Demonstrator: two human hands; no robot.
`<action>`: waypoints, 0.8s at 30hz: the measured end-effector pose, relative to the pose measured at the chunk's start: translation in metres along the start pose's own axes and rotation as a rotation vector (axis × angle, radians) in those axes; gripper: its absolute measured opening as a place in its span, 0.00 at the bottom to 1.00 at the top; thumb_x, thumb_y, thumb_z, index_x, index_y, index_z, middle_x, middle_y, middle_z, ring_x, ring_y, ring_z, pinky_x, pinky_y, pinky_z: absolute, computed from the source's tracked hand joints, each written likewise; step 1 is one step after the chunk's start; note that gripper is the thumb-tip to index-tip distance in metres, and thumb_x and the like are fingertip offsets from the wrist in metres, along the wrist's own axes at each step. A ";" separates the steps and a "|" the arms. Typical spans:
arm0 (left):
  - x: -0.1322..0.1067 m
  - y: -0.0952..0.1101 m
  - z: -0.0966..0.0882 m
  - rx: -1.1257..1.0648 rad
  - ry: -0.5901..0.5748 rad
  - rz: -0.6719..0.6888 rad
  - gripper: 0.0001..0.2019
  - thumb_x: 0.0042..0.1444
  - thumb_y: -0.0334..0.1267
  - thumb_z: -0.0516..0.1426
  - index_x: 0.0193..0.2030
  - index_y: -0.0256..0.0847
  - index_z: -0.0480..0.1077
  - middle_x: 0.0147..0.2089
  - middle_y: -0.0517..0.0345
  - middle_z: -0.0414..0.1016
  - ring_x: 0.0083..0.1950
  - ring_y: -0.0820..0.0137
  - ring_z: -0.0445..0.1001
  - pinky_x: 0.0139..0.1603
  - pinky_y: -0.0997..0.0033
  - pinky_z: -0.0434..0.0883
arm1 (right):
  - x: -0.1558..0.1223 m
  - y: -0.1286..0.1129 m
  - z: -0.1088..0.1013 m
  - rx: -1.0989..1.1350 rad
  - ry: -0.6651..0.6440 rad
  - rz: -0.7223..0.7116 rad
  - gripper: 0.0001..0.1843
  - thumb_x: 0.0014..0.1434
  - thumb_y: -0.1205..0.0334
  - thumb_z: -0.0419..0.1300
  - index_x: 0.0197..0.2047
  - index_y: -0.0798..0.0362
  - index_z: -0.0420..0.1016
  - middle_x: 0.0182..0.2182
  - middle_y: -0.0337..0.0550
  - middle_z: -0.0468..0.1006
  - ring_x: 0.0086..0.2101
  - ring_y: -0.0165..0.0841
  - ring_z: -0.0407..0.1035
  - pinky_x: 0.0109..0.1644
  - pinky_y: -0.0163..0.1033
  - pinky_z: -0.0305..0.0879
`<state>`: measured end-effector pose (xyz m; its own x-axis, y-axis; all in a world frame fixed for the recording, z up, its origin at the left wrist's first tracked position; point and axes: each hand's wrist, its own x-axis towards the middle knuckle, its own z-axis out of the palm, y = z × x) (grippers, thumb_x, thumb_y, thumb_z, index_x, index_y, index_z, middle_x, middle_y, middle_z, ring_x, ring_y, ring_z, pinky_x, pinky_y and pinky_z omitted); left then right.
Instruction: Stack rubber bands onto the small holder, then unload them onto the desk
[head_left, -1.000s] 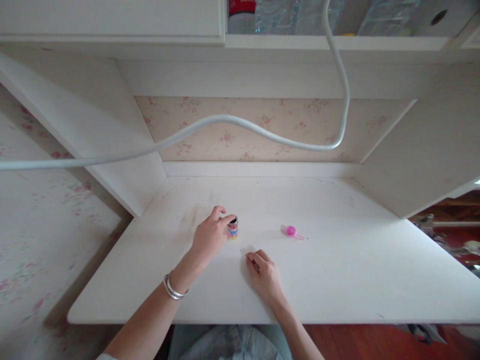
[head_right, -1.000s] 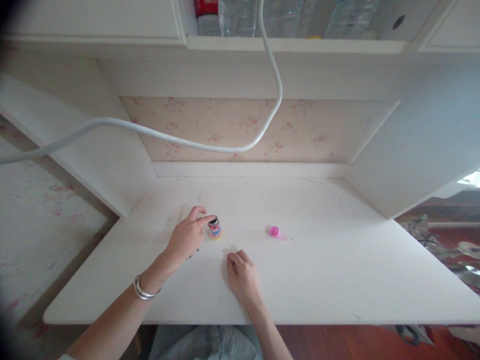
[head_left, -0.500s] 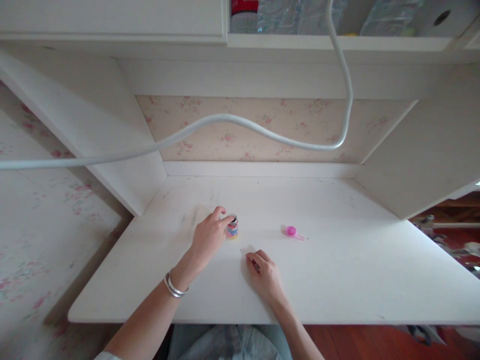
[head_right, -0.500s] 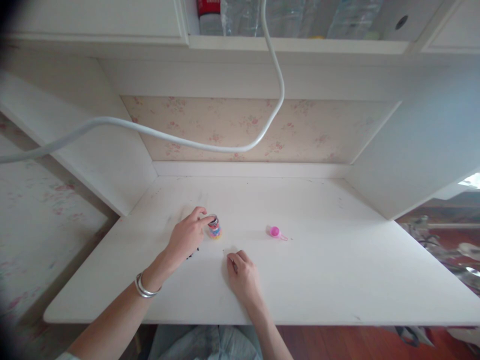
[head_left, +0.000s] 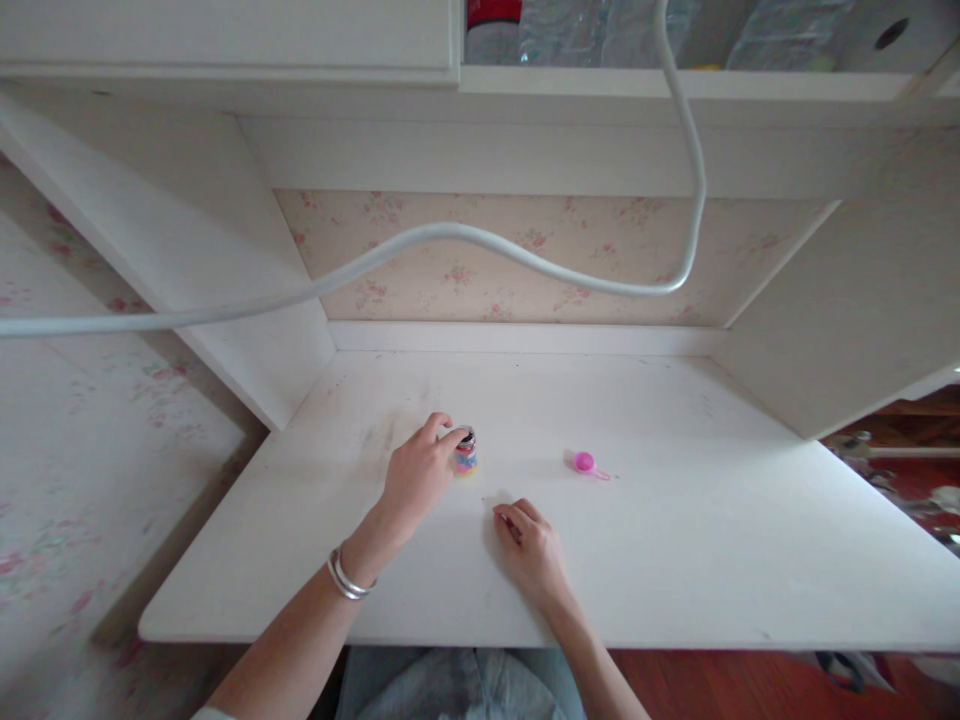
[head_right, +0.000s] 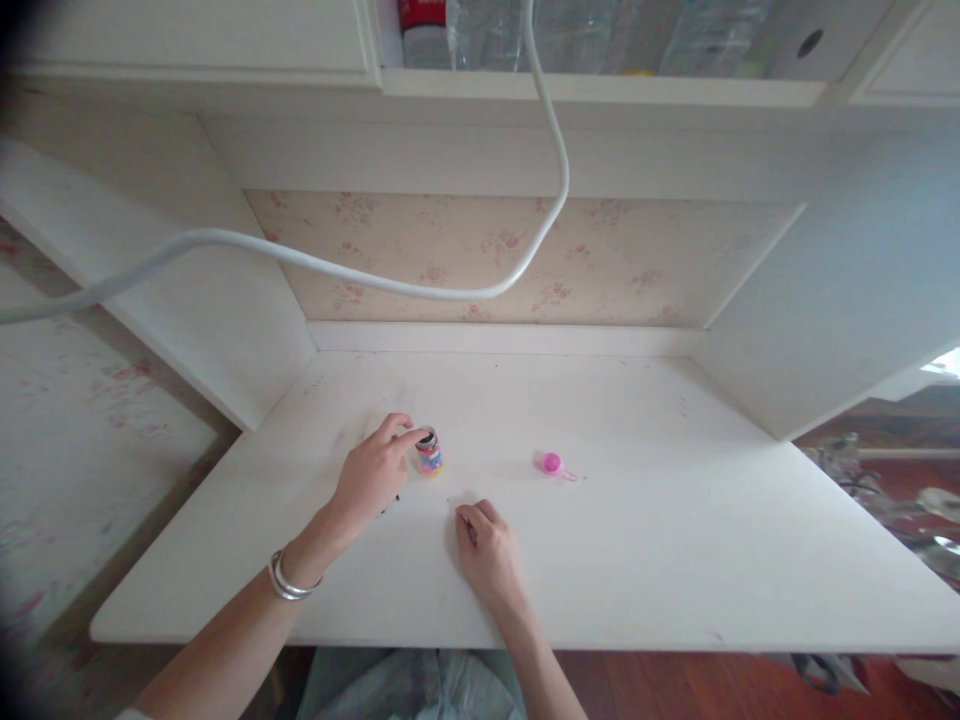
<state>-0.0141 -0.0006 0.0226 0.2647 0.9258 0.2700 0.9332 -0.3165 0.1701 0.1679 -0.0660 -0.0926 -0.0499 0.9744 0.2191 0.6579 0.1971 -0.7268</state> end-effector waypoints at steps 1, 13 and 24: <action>0.000 0.000 0.000 0.000 0.002 -0.005 0.23 0.56 0.24 0.49 0.52 0.54 0.69 0.54 0.60 0.65 0.37 0.75 0.72 0.35 0.77 0.68 | 0.000 0.000 0.000 0.000 0.000 0.002 0.16 0.64 0.59 0.48 0.38 0.51 0.78 0.31 0.42 0.73 0.27 0.28 0.67 0.31 0.31 0.60; 0.003 0.000 -0.005 -0.013 0.015 -0.002 0.24 0.56 0.24 0.49 0.54 0.53 0.66 0.54 0.59 0.65 0.37 0.75 0.73 0.36 0.77 0.70 | 0.000 -0.001 0.000 0.004 -0.010 0.011 0.17 0.64 0.59 0.48 0.38 0.51 0.78 0.31 0.43 0.74 0.27 0.28 0.67 0.32 0.32 0.61; -0.001 -0.003 -0.003 0.016 -0.004 -0.052 0.22 0.56 0.24 0.49 0.51 0.53 0.69 0.54 0.59 0.65 0.35 0.76 0.73 0.34 0.77 0.69 | 0.000 0.000 0.001 0.004 0.002 0.007 0.17 0.63 0.59 0.48 0.37 0.51 0.78 0.31 0.43 0.74 0.27 0.29 0.67 0.32 0.31 0.61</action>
<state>-0.0178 -0.0017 0.0248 0.2166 0.9418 0.2572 0.9495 -0.2645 0.1688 0.1670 -0.0660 -0.0933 -0.0444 0.9755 0.2154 0.6552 0.1912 -0.7309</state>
